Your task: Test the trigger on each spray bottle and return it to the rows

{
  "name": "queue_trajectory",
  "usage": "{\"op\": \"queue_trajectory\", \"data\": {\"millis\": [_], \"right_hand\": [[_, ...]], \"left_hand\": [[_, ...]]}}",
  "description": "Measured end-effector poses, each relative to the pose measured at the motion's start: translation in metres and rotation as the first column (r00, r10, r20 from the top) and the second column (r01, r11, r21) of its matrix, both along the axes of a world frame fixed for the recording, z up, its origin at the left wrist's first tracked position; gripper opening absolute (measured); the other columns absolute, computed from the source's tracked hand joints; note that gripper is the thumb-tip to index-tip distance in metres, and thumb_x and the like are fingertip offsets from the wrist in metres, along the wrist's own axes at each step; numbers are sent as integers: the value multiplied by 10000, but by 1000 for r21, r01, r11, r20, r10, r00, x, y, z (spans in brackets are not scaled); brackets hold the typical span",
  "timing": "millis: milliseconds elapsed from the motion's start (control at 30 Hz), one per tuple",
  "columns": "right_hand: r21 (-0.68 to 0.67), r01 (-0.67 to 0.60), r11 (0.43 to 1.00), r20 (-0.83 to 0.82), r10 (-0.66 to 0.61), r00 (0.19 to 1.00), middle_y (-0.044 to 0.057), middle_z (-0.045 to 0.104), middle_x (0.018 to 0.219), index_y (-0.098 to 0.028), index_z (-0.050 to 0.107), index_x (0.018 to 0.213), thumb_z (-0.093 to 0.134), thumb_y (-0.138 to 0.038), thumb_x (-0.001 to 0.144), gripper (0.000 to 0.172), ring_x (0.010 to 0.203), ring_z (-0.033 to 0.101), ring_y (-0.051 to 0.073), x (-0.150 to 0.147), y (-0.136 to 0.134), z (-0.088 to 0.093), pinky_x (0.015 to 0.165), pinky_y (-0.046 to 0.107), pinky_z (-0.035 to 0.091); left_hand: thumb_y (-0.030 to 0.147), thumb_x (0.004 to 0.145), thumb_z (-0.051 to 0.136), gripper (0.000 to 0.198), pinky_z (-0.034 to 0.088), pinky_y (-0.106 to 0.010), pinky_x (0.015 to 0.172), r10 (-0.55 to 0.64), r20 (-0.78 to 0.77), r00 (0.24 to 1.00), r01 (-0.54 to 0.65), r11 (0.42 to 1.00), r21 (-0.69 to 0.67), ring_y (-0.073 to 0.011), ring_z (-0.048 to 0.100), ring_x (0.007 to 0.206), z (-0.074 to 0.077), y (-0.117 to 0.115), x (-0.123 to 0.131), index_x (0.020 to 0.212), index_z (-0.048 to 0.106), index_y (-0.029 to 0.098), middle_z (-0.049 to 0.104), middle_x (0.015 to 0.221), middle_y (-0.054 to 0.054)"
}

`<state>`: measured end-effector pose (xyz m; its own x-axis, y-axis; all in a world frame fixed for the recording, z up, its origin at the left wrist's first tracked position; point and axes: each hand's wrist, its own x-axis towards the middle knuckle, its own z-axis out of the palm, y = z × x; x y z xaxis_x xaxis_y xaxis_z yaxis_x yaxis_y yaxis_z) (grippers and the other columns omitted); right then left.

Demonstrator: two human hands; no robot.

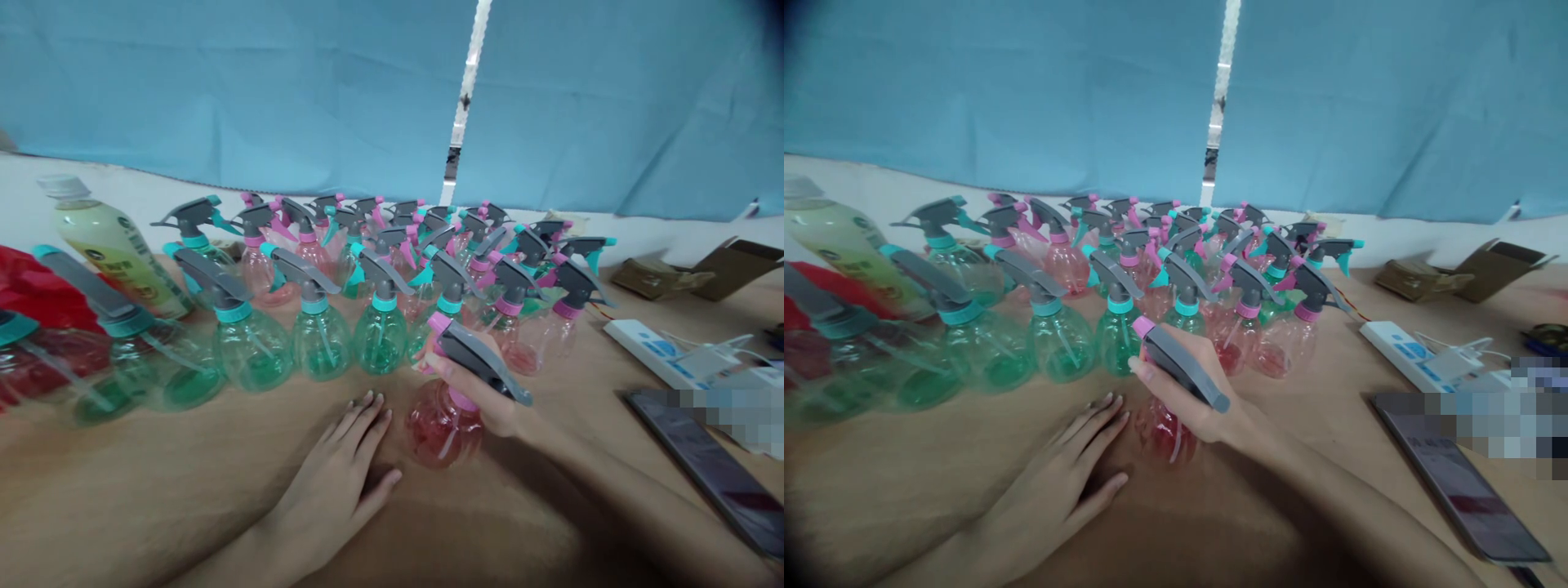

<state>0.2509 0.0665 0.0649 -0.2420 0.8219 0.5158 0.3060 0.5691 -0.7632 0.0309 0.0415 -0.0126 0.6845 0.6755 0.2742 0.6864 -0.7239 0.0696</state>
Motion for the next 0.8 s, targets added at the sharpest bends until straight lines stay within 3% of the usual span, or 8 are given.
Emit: {"op": "queue_trajectory", "data": {"millis": [200,333,533,800], "right_hand": [[-23,-82,996,-65,80,995,-12,554,757,-252,576,874,546,-379,885,131,682,521,145,-1,0,1,644,293,434],[-47,-89,995,-106,84,991,4,615,871,-267,596,1011,576,-357,869,169,740,564,157,-1,0,-3,682,302,453],[-59,-106,993,-140,97,985,10,632,873,-242,613,1033,595,-351,859,206,723,573,149,0,-2,-1,676,302,461],[-65,-112,992,-157,101,982,31,663,993,-228,611,1031,610,-307,846,202,857,616,169,-1,-3,4,773,322,485]], "left_hand": [[443,932,484,540,397,-436,1033,0,-8,1000,0,1000,25,-281,432,1290,-1,0,1,1349,450,103,451,1418,-135],[451,934,478,532,382,-422,1047,-4,10,1000,4,1000,26,-277,432,1292,-1,1,1,1340,464,109,460,1411,-131],[470,942,456,538,386,-430,1042,-7,-6,1000,7,999,36,-279,430,1294,0,1,1,1335,469,103,451,1417,-134],[460,943,459,538,388,-435,1039,-6,0,1000,6,1000,22,-279,422,1299,1,0,0,1335,467,92,451,1416,-139]]}}
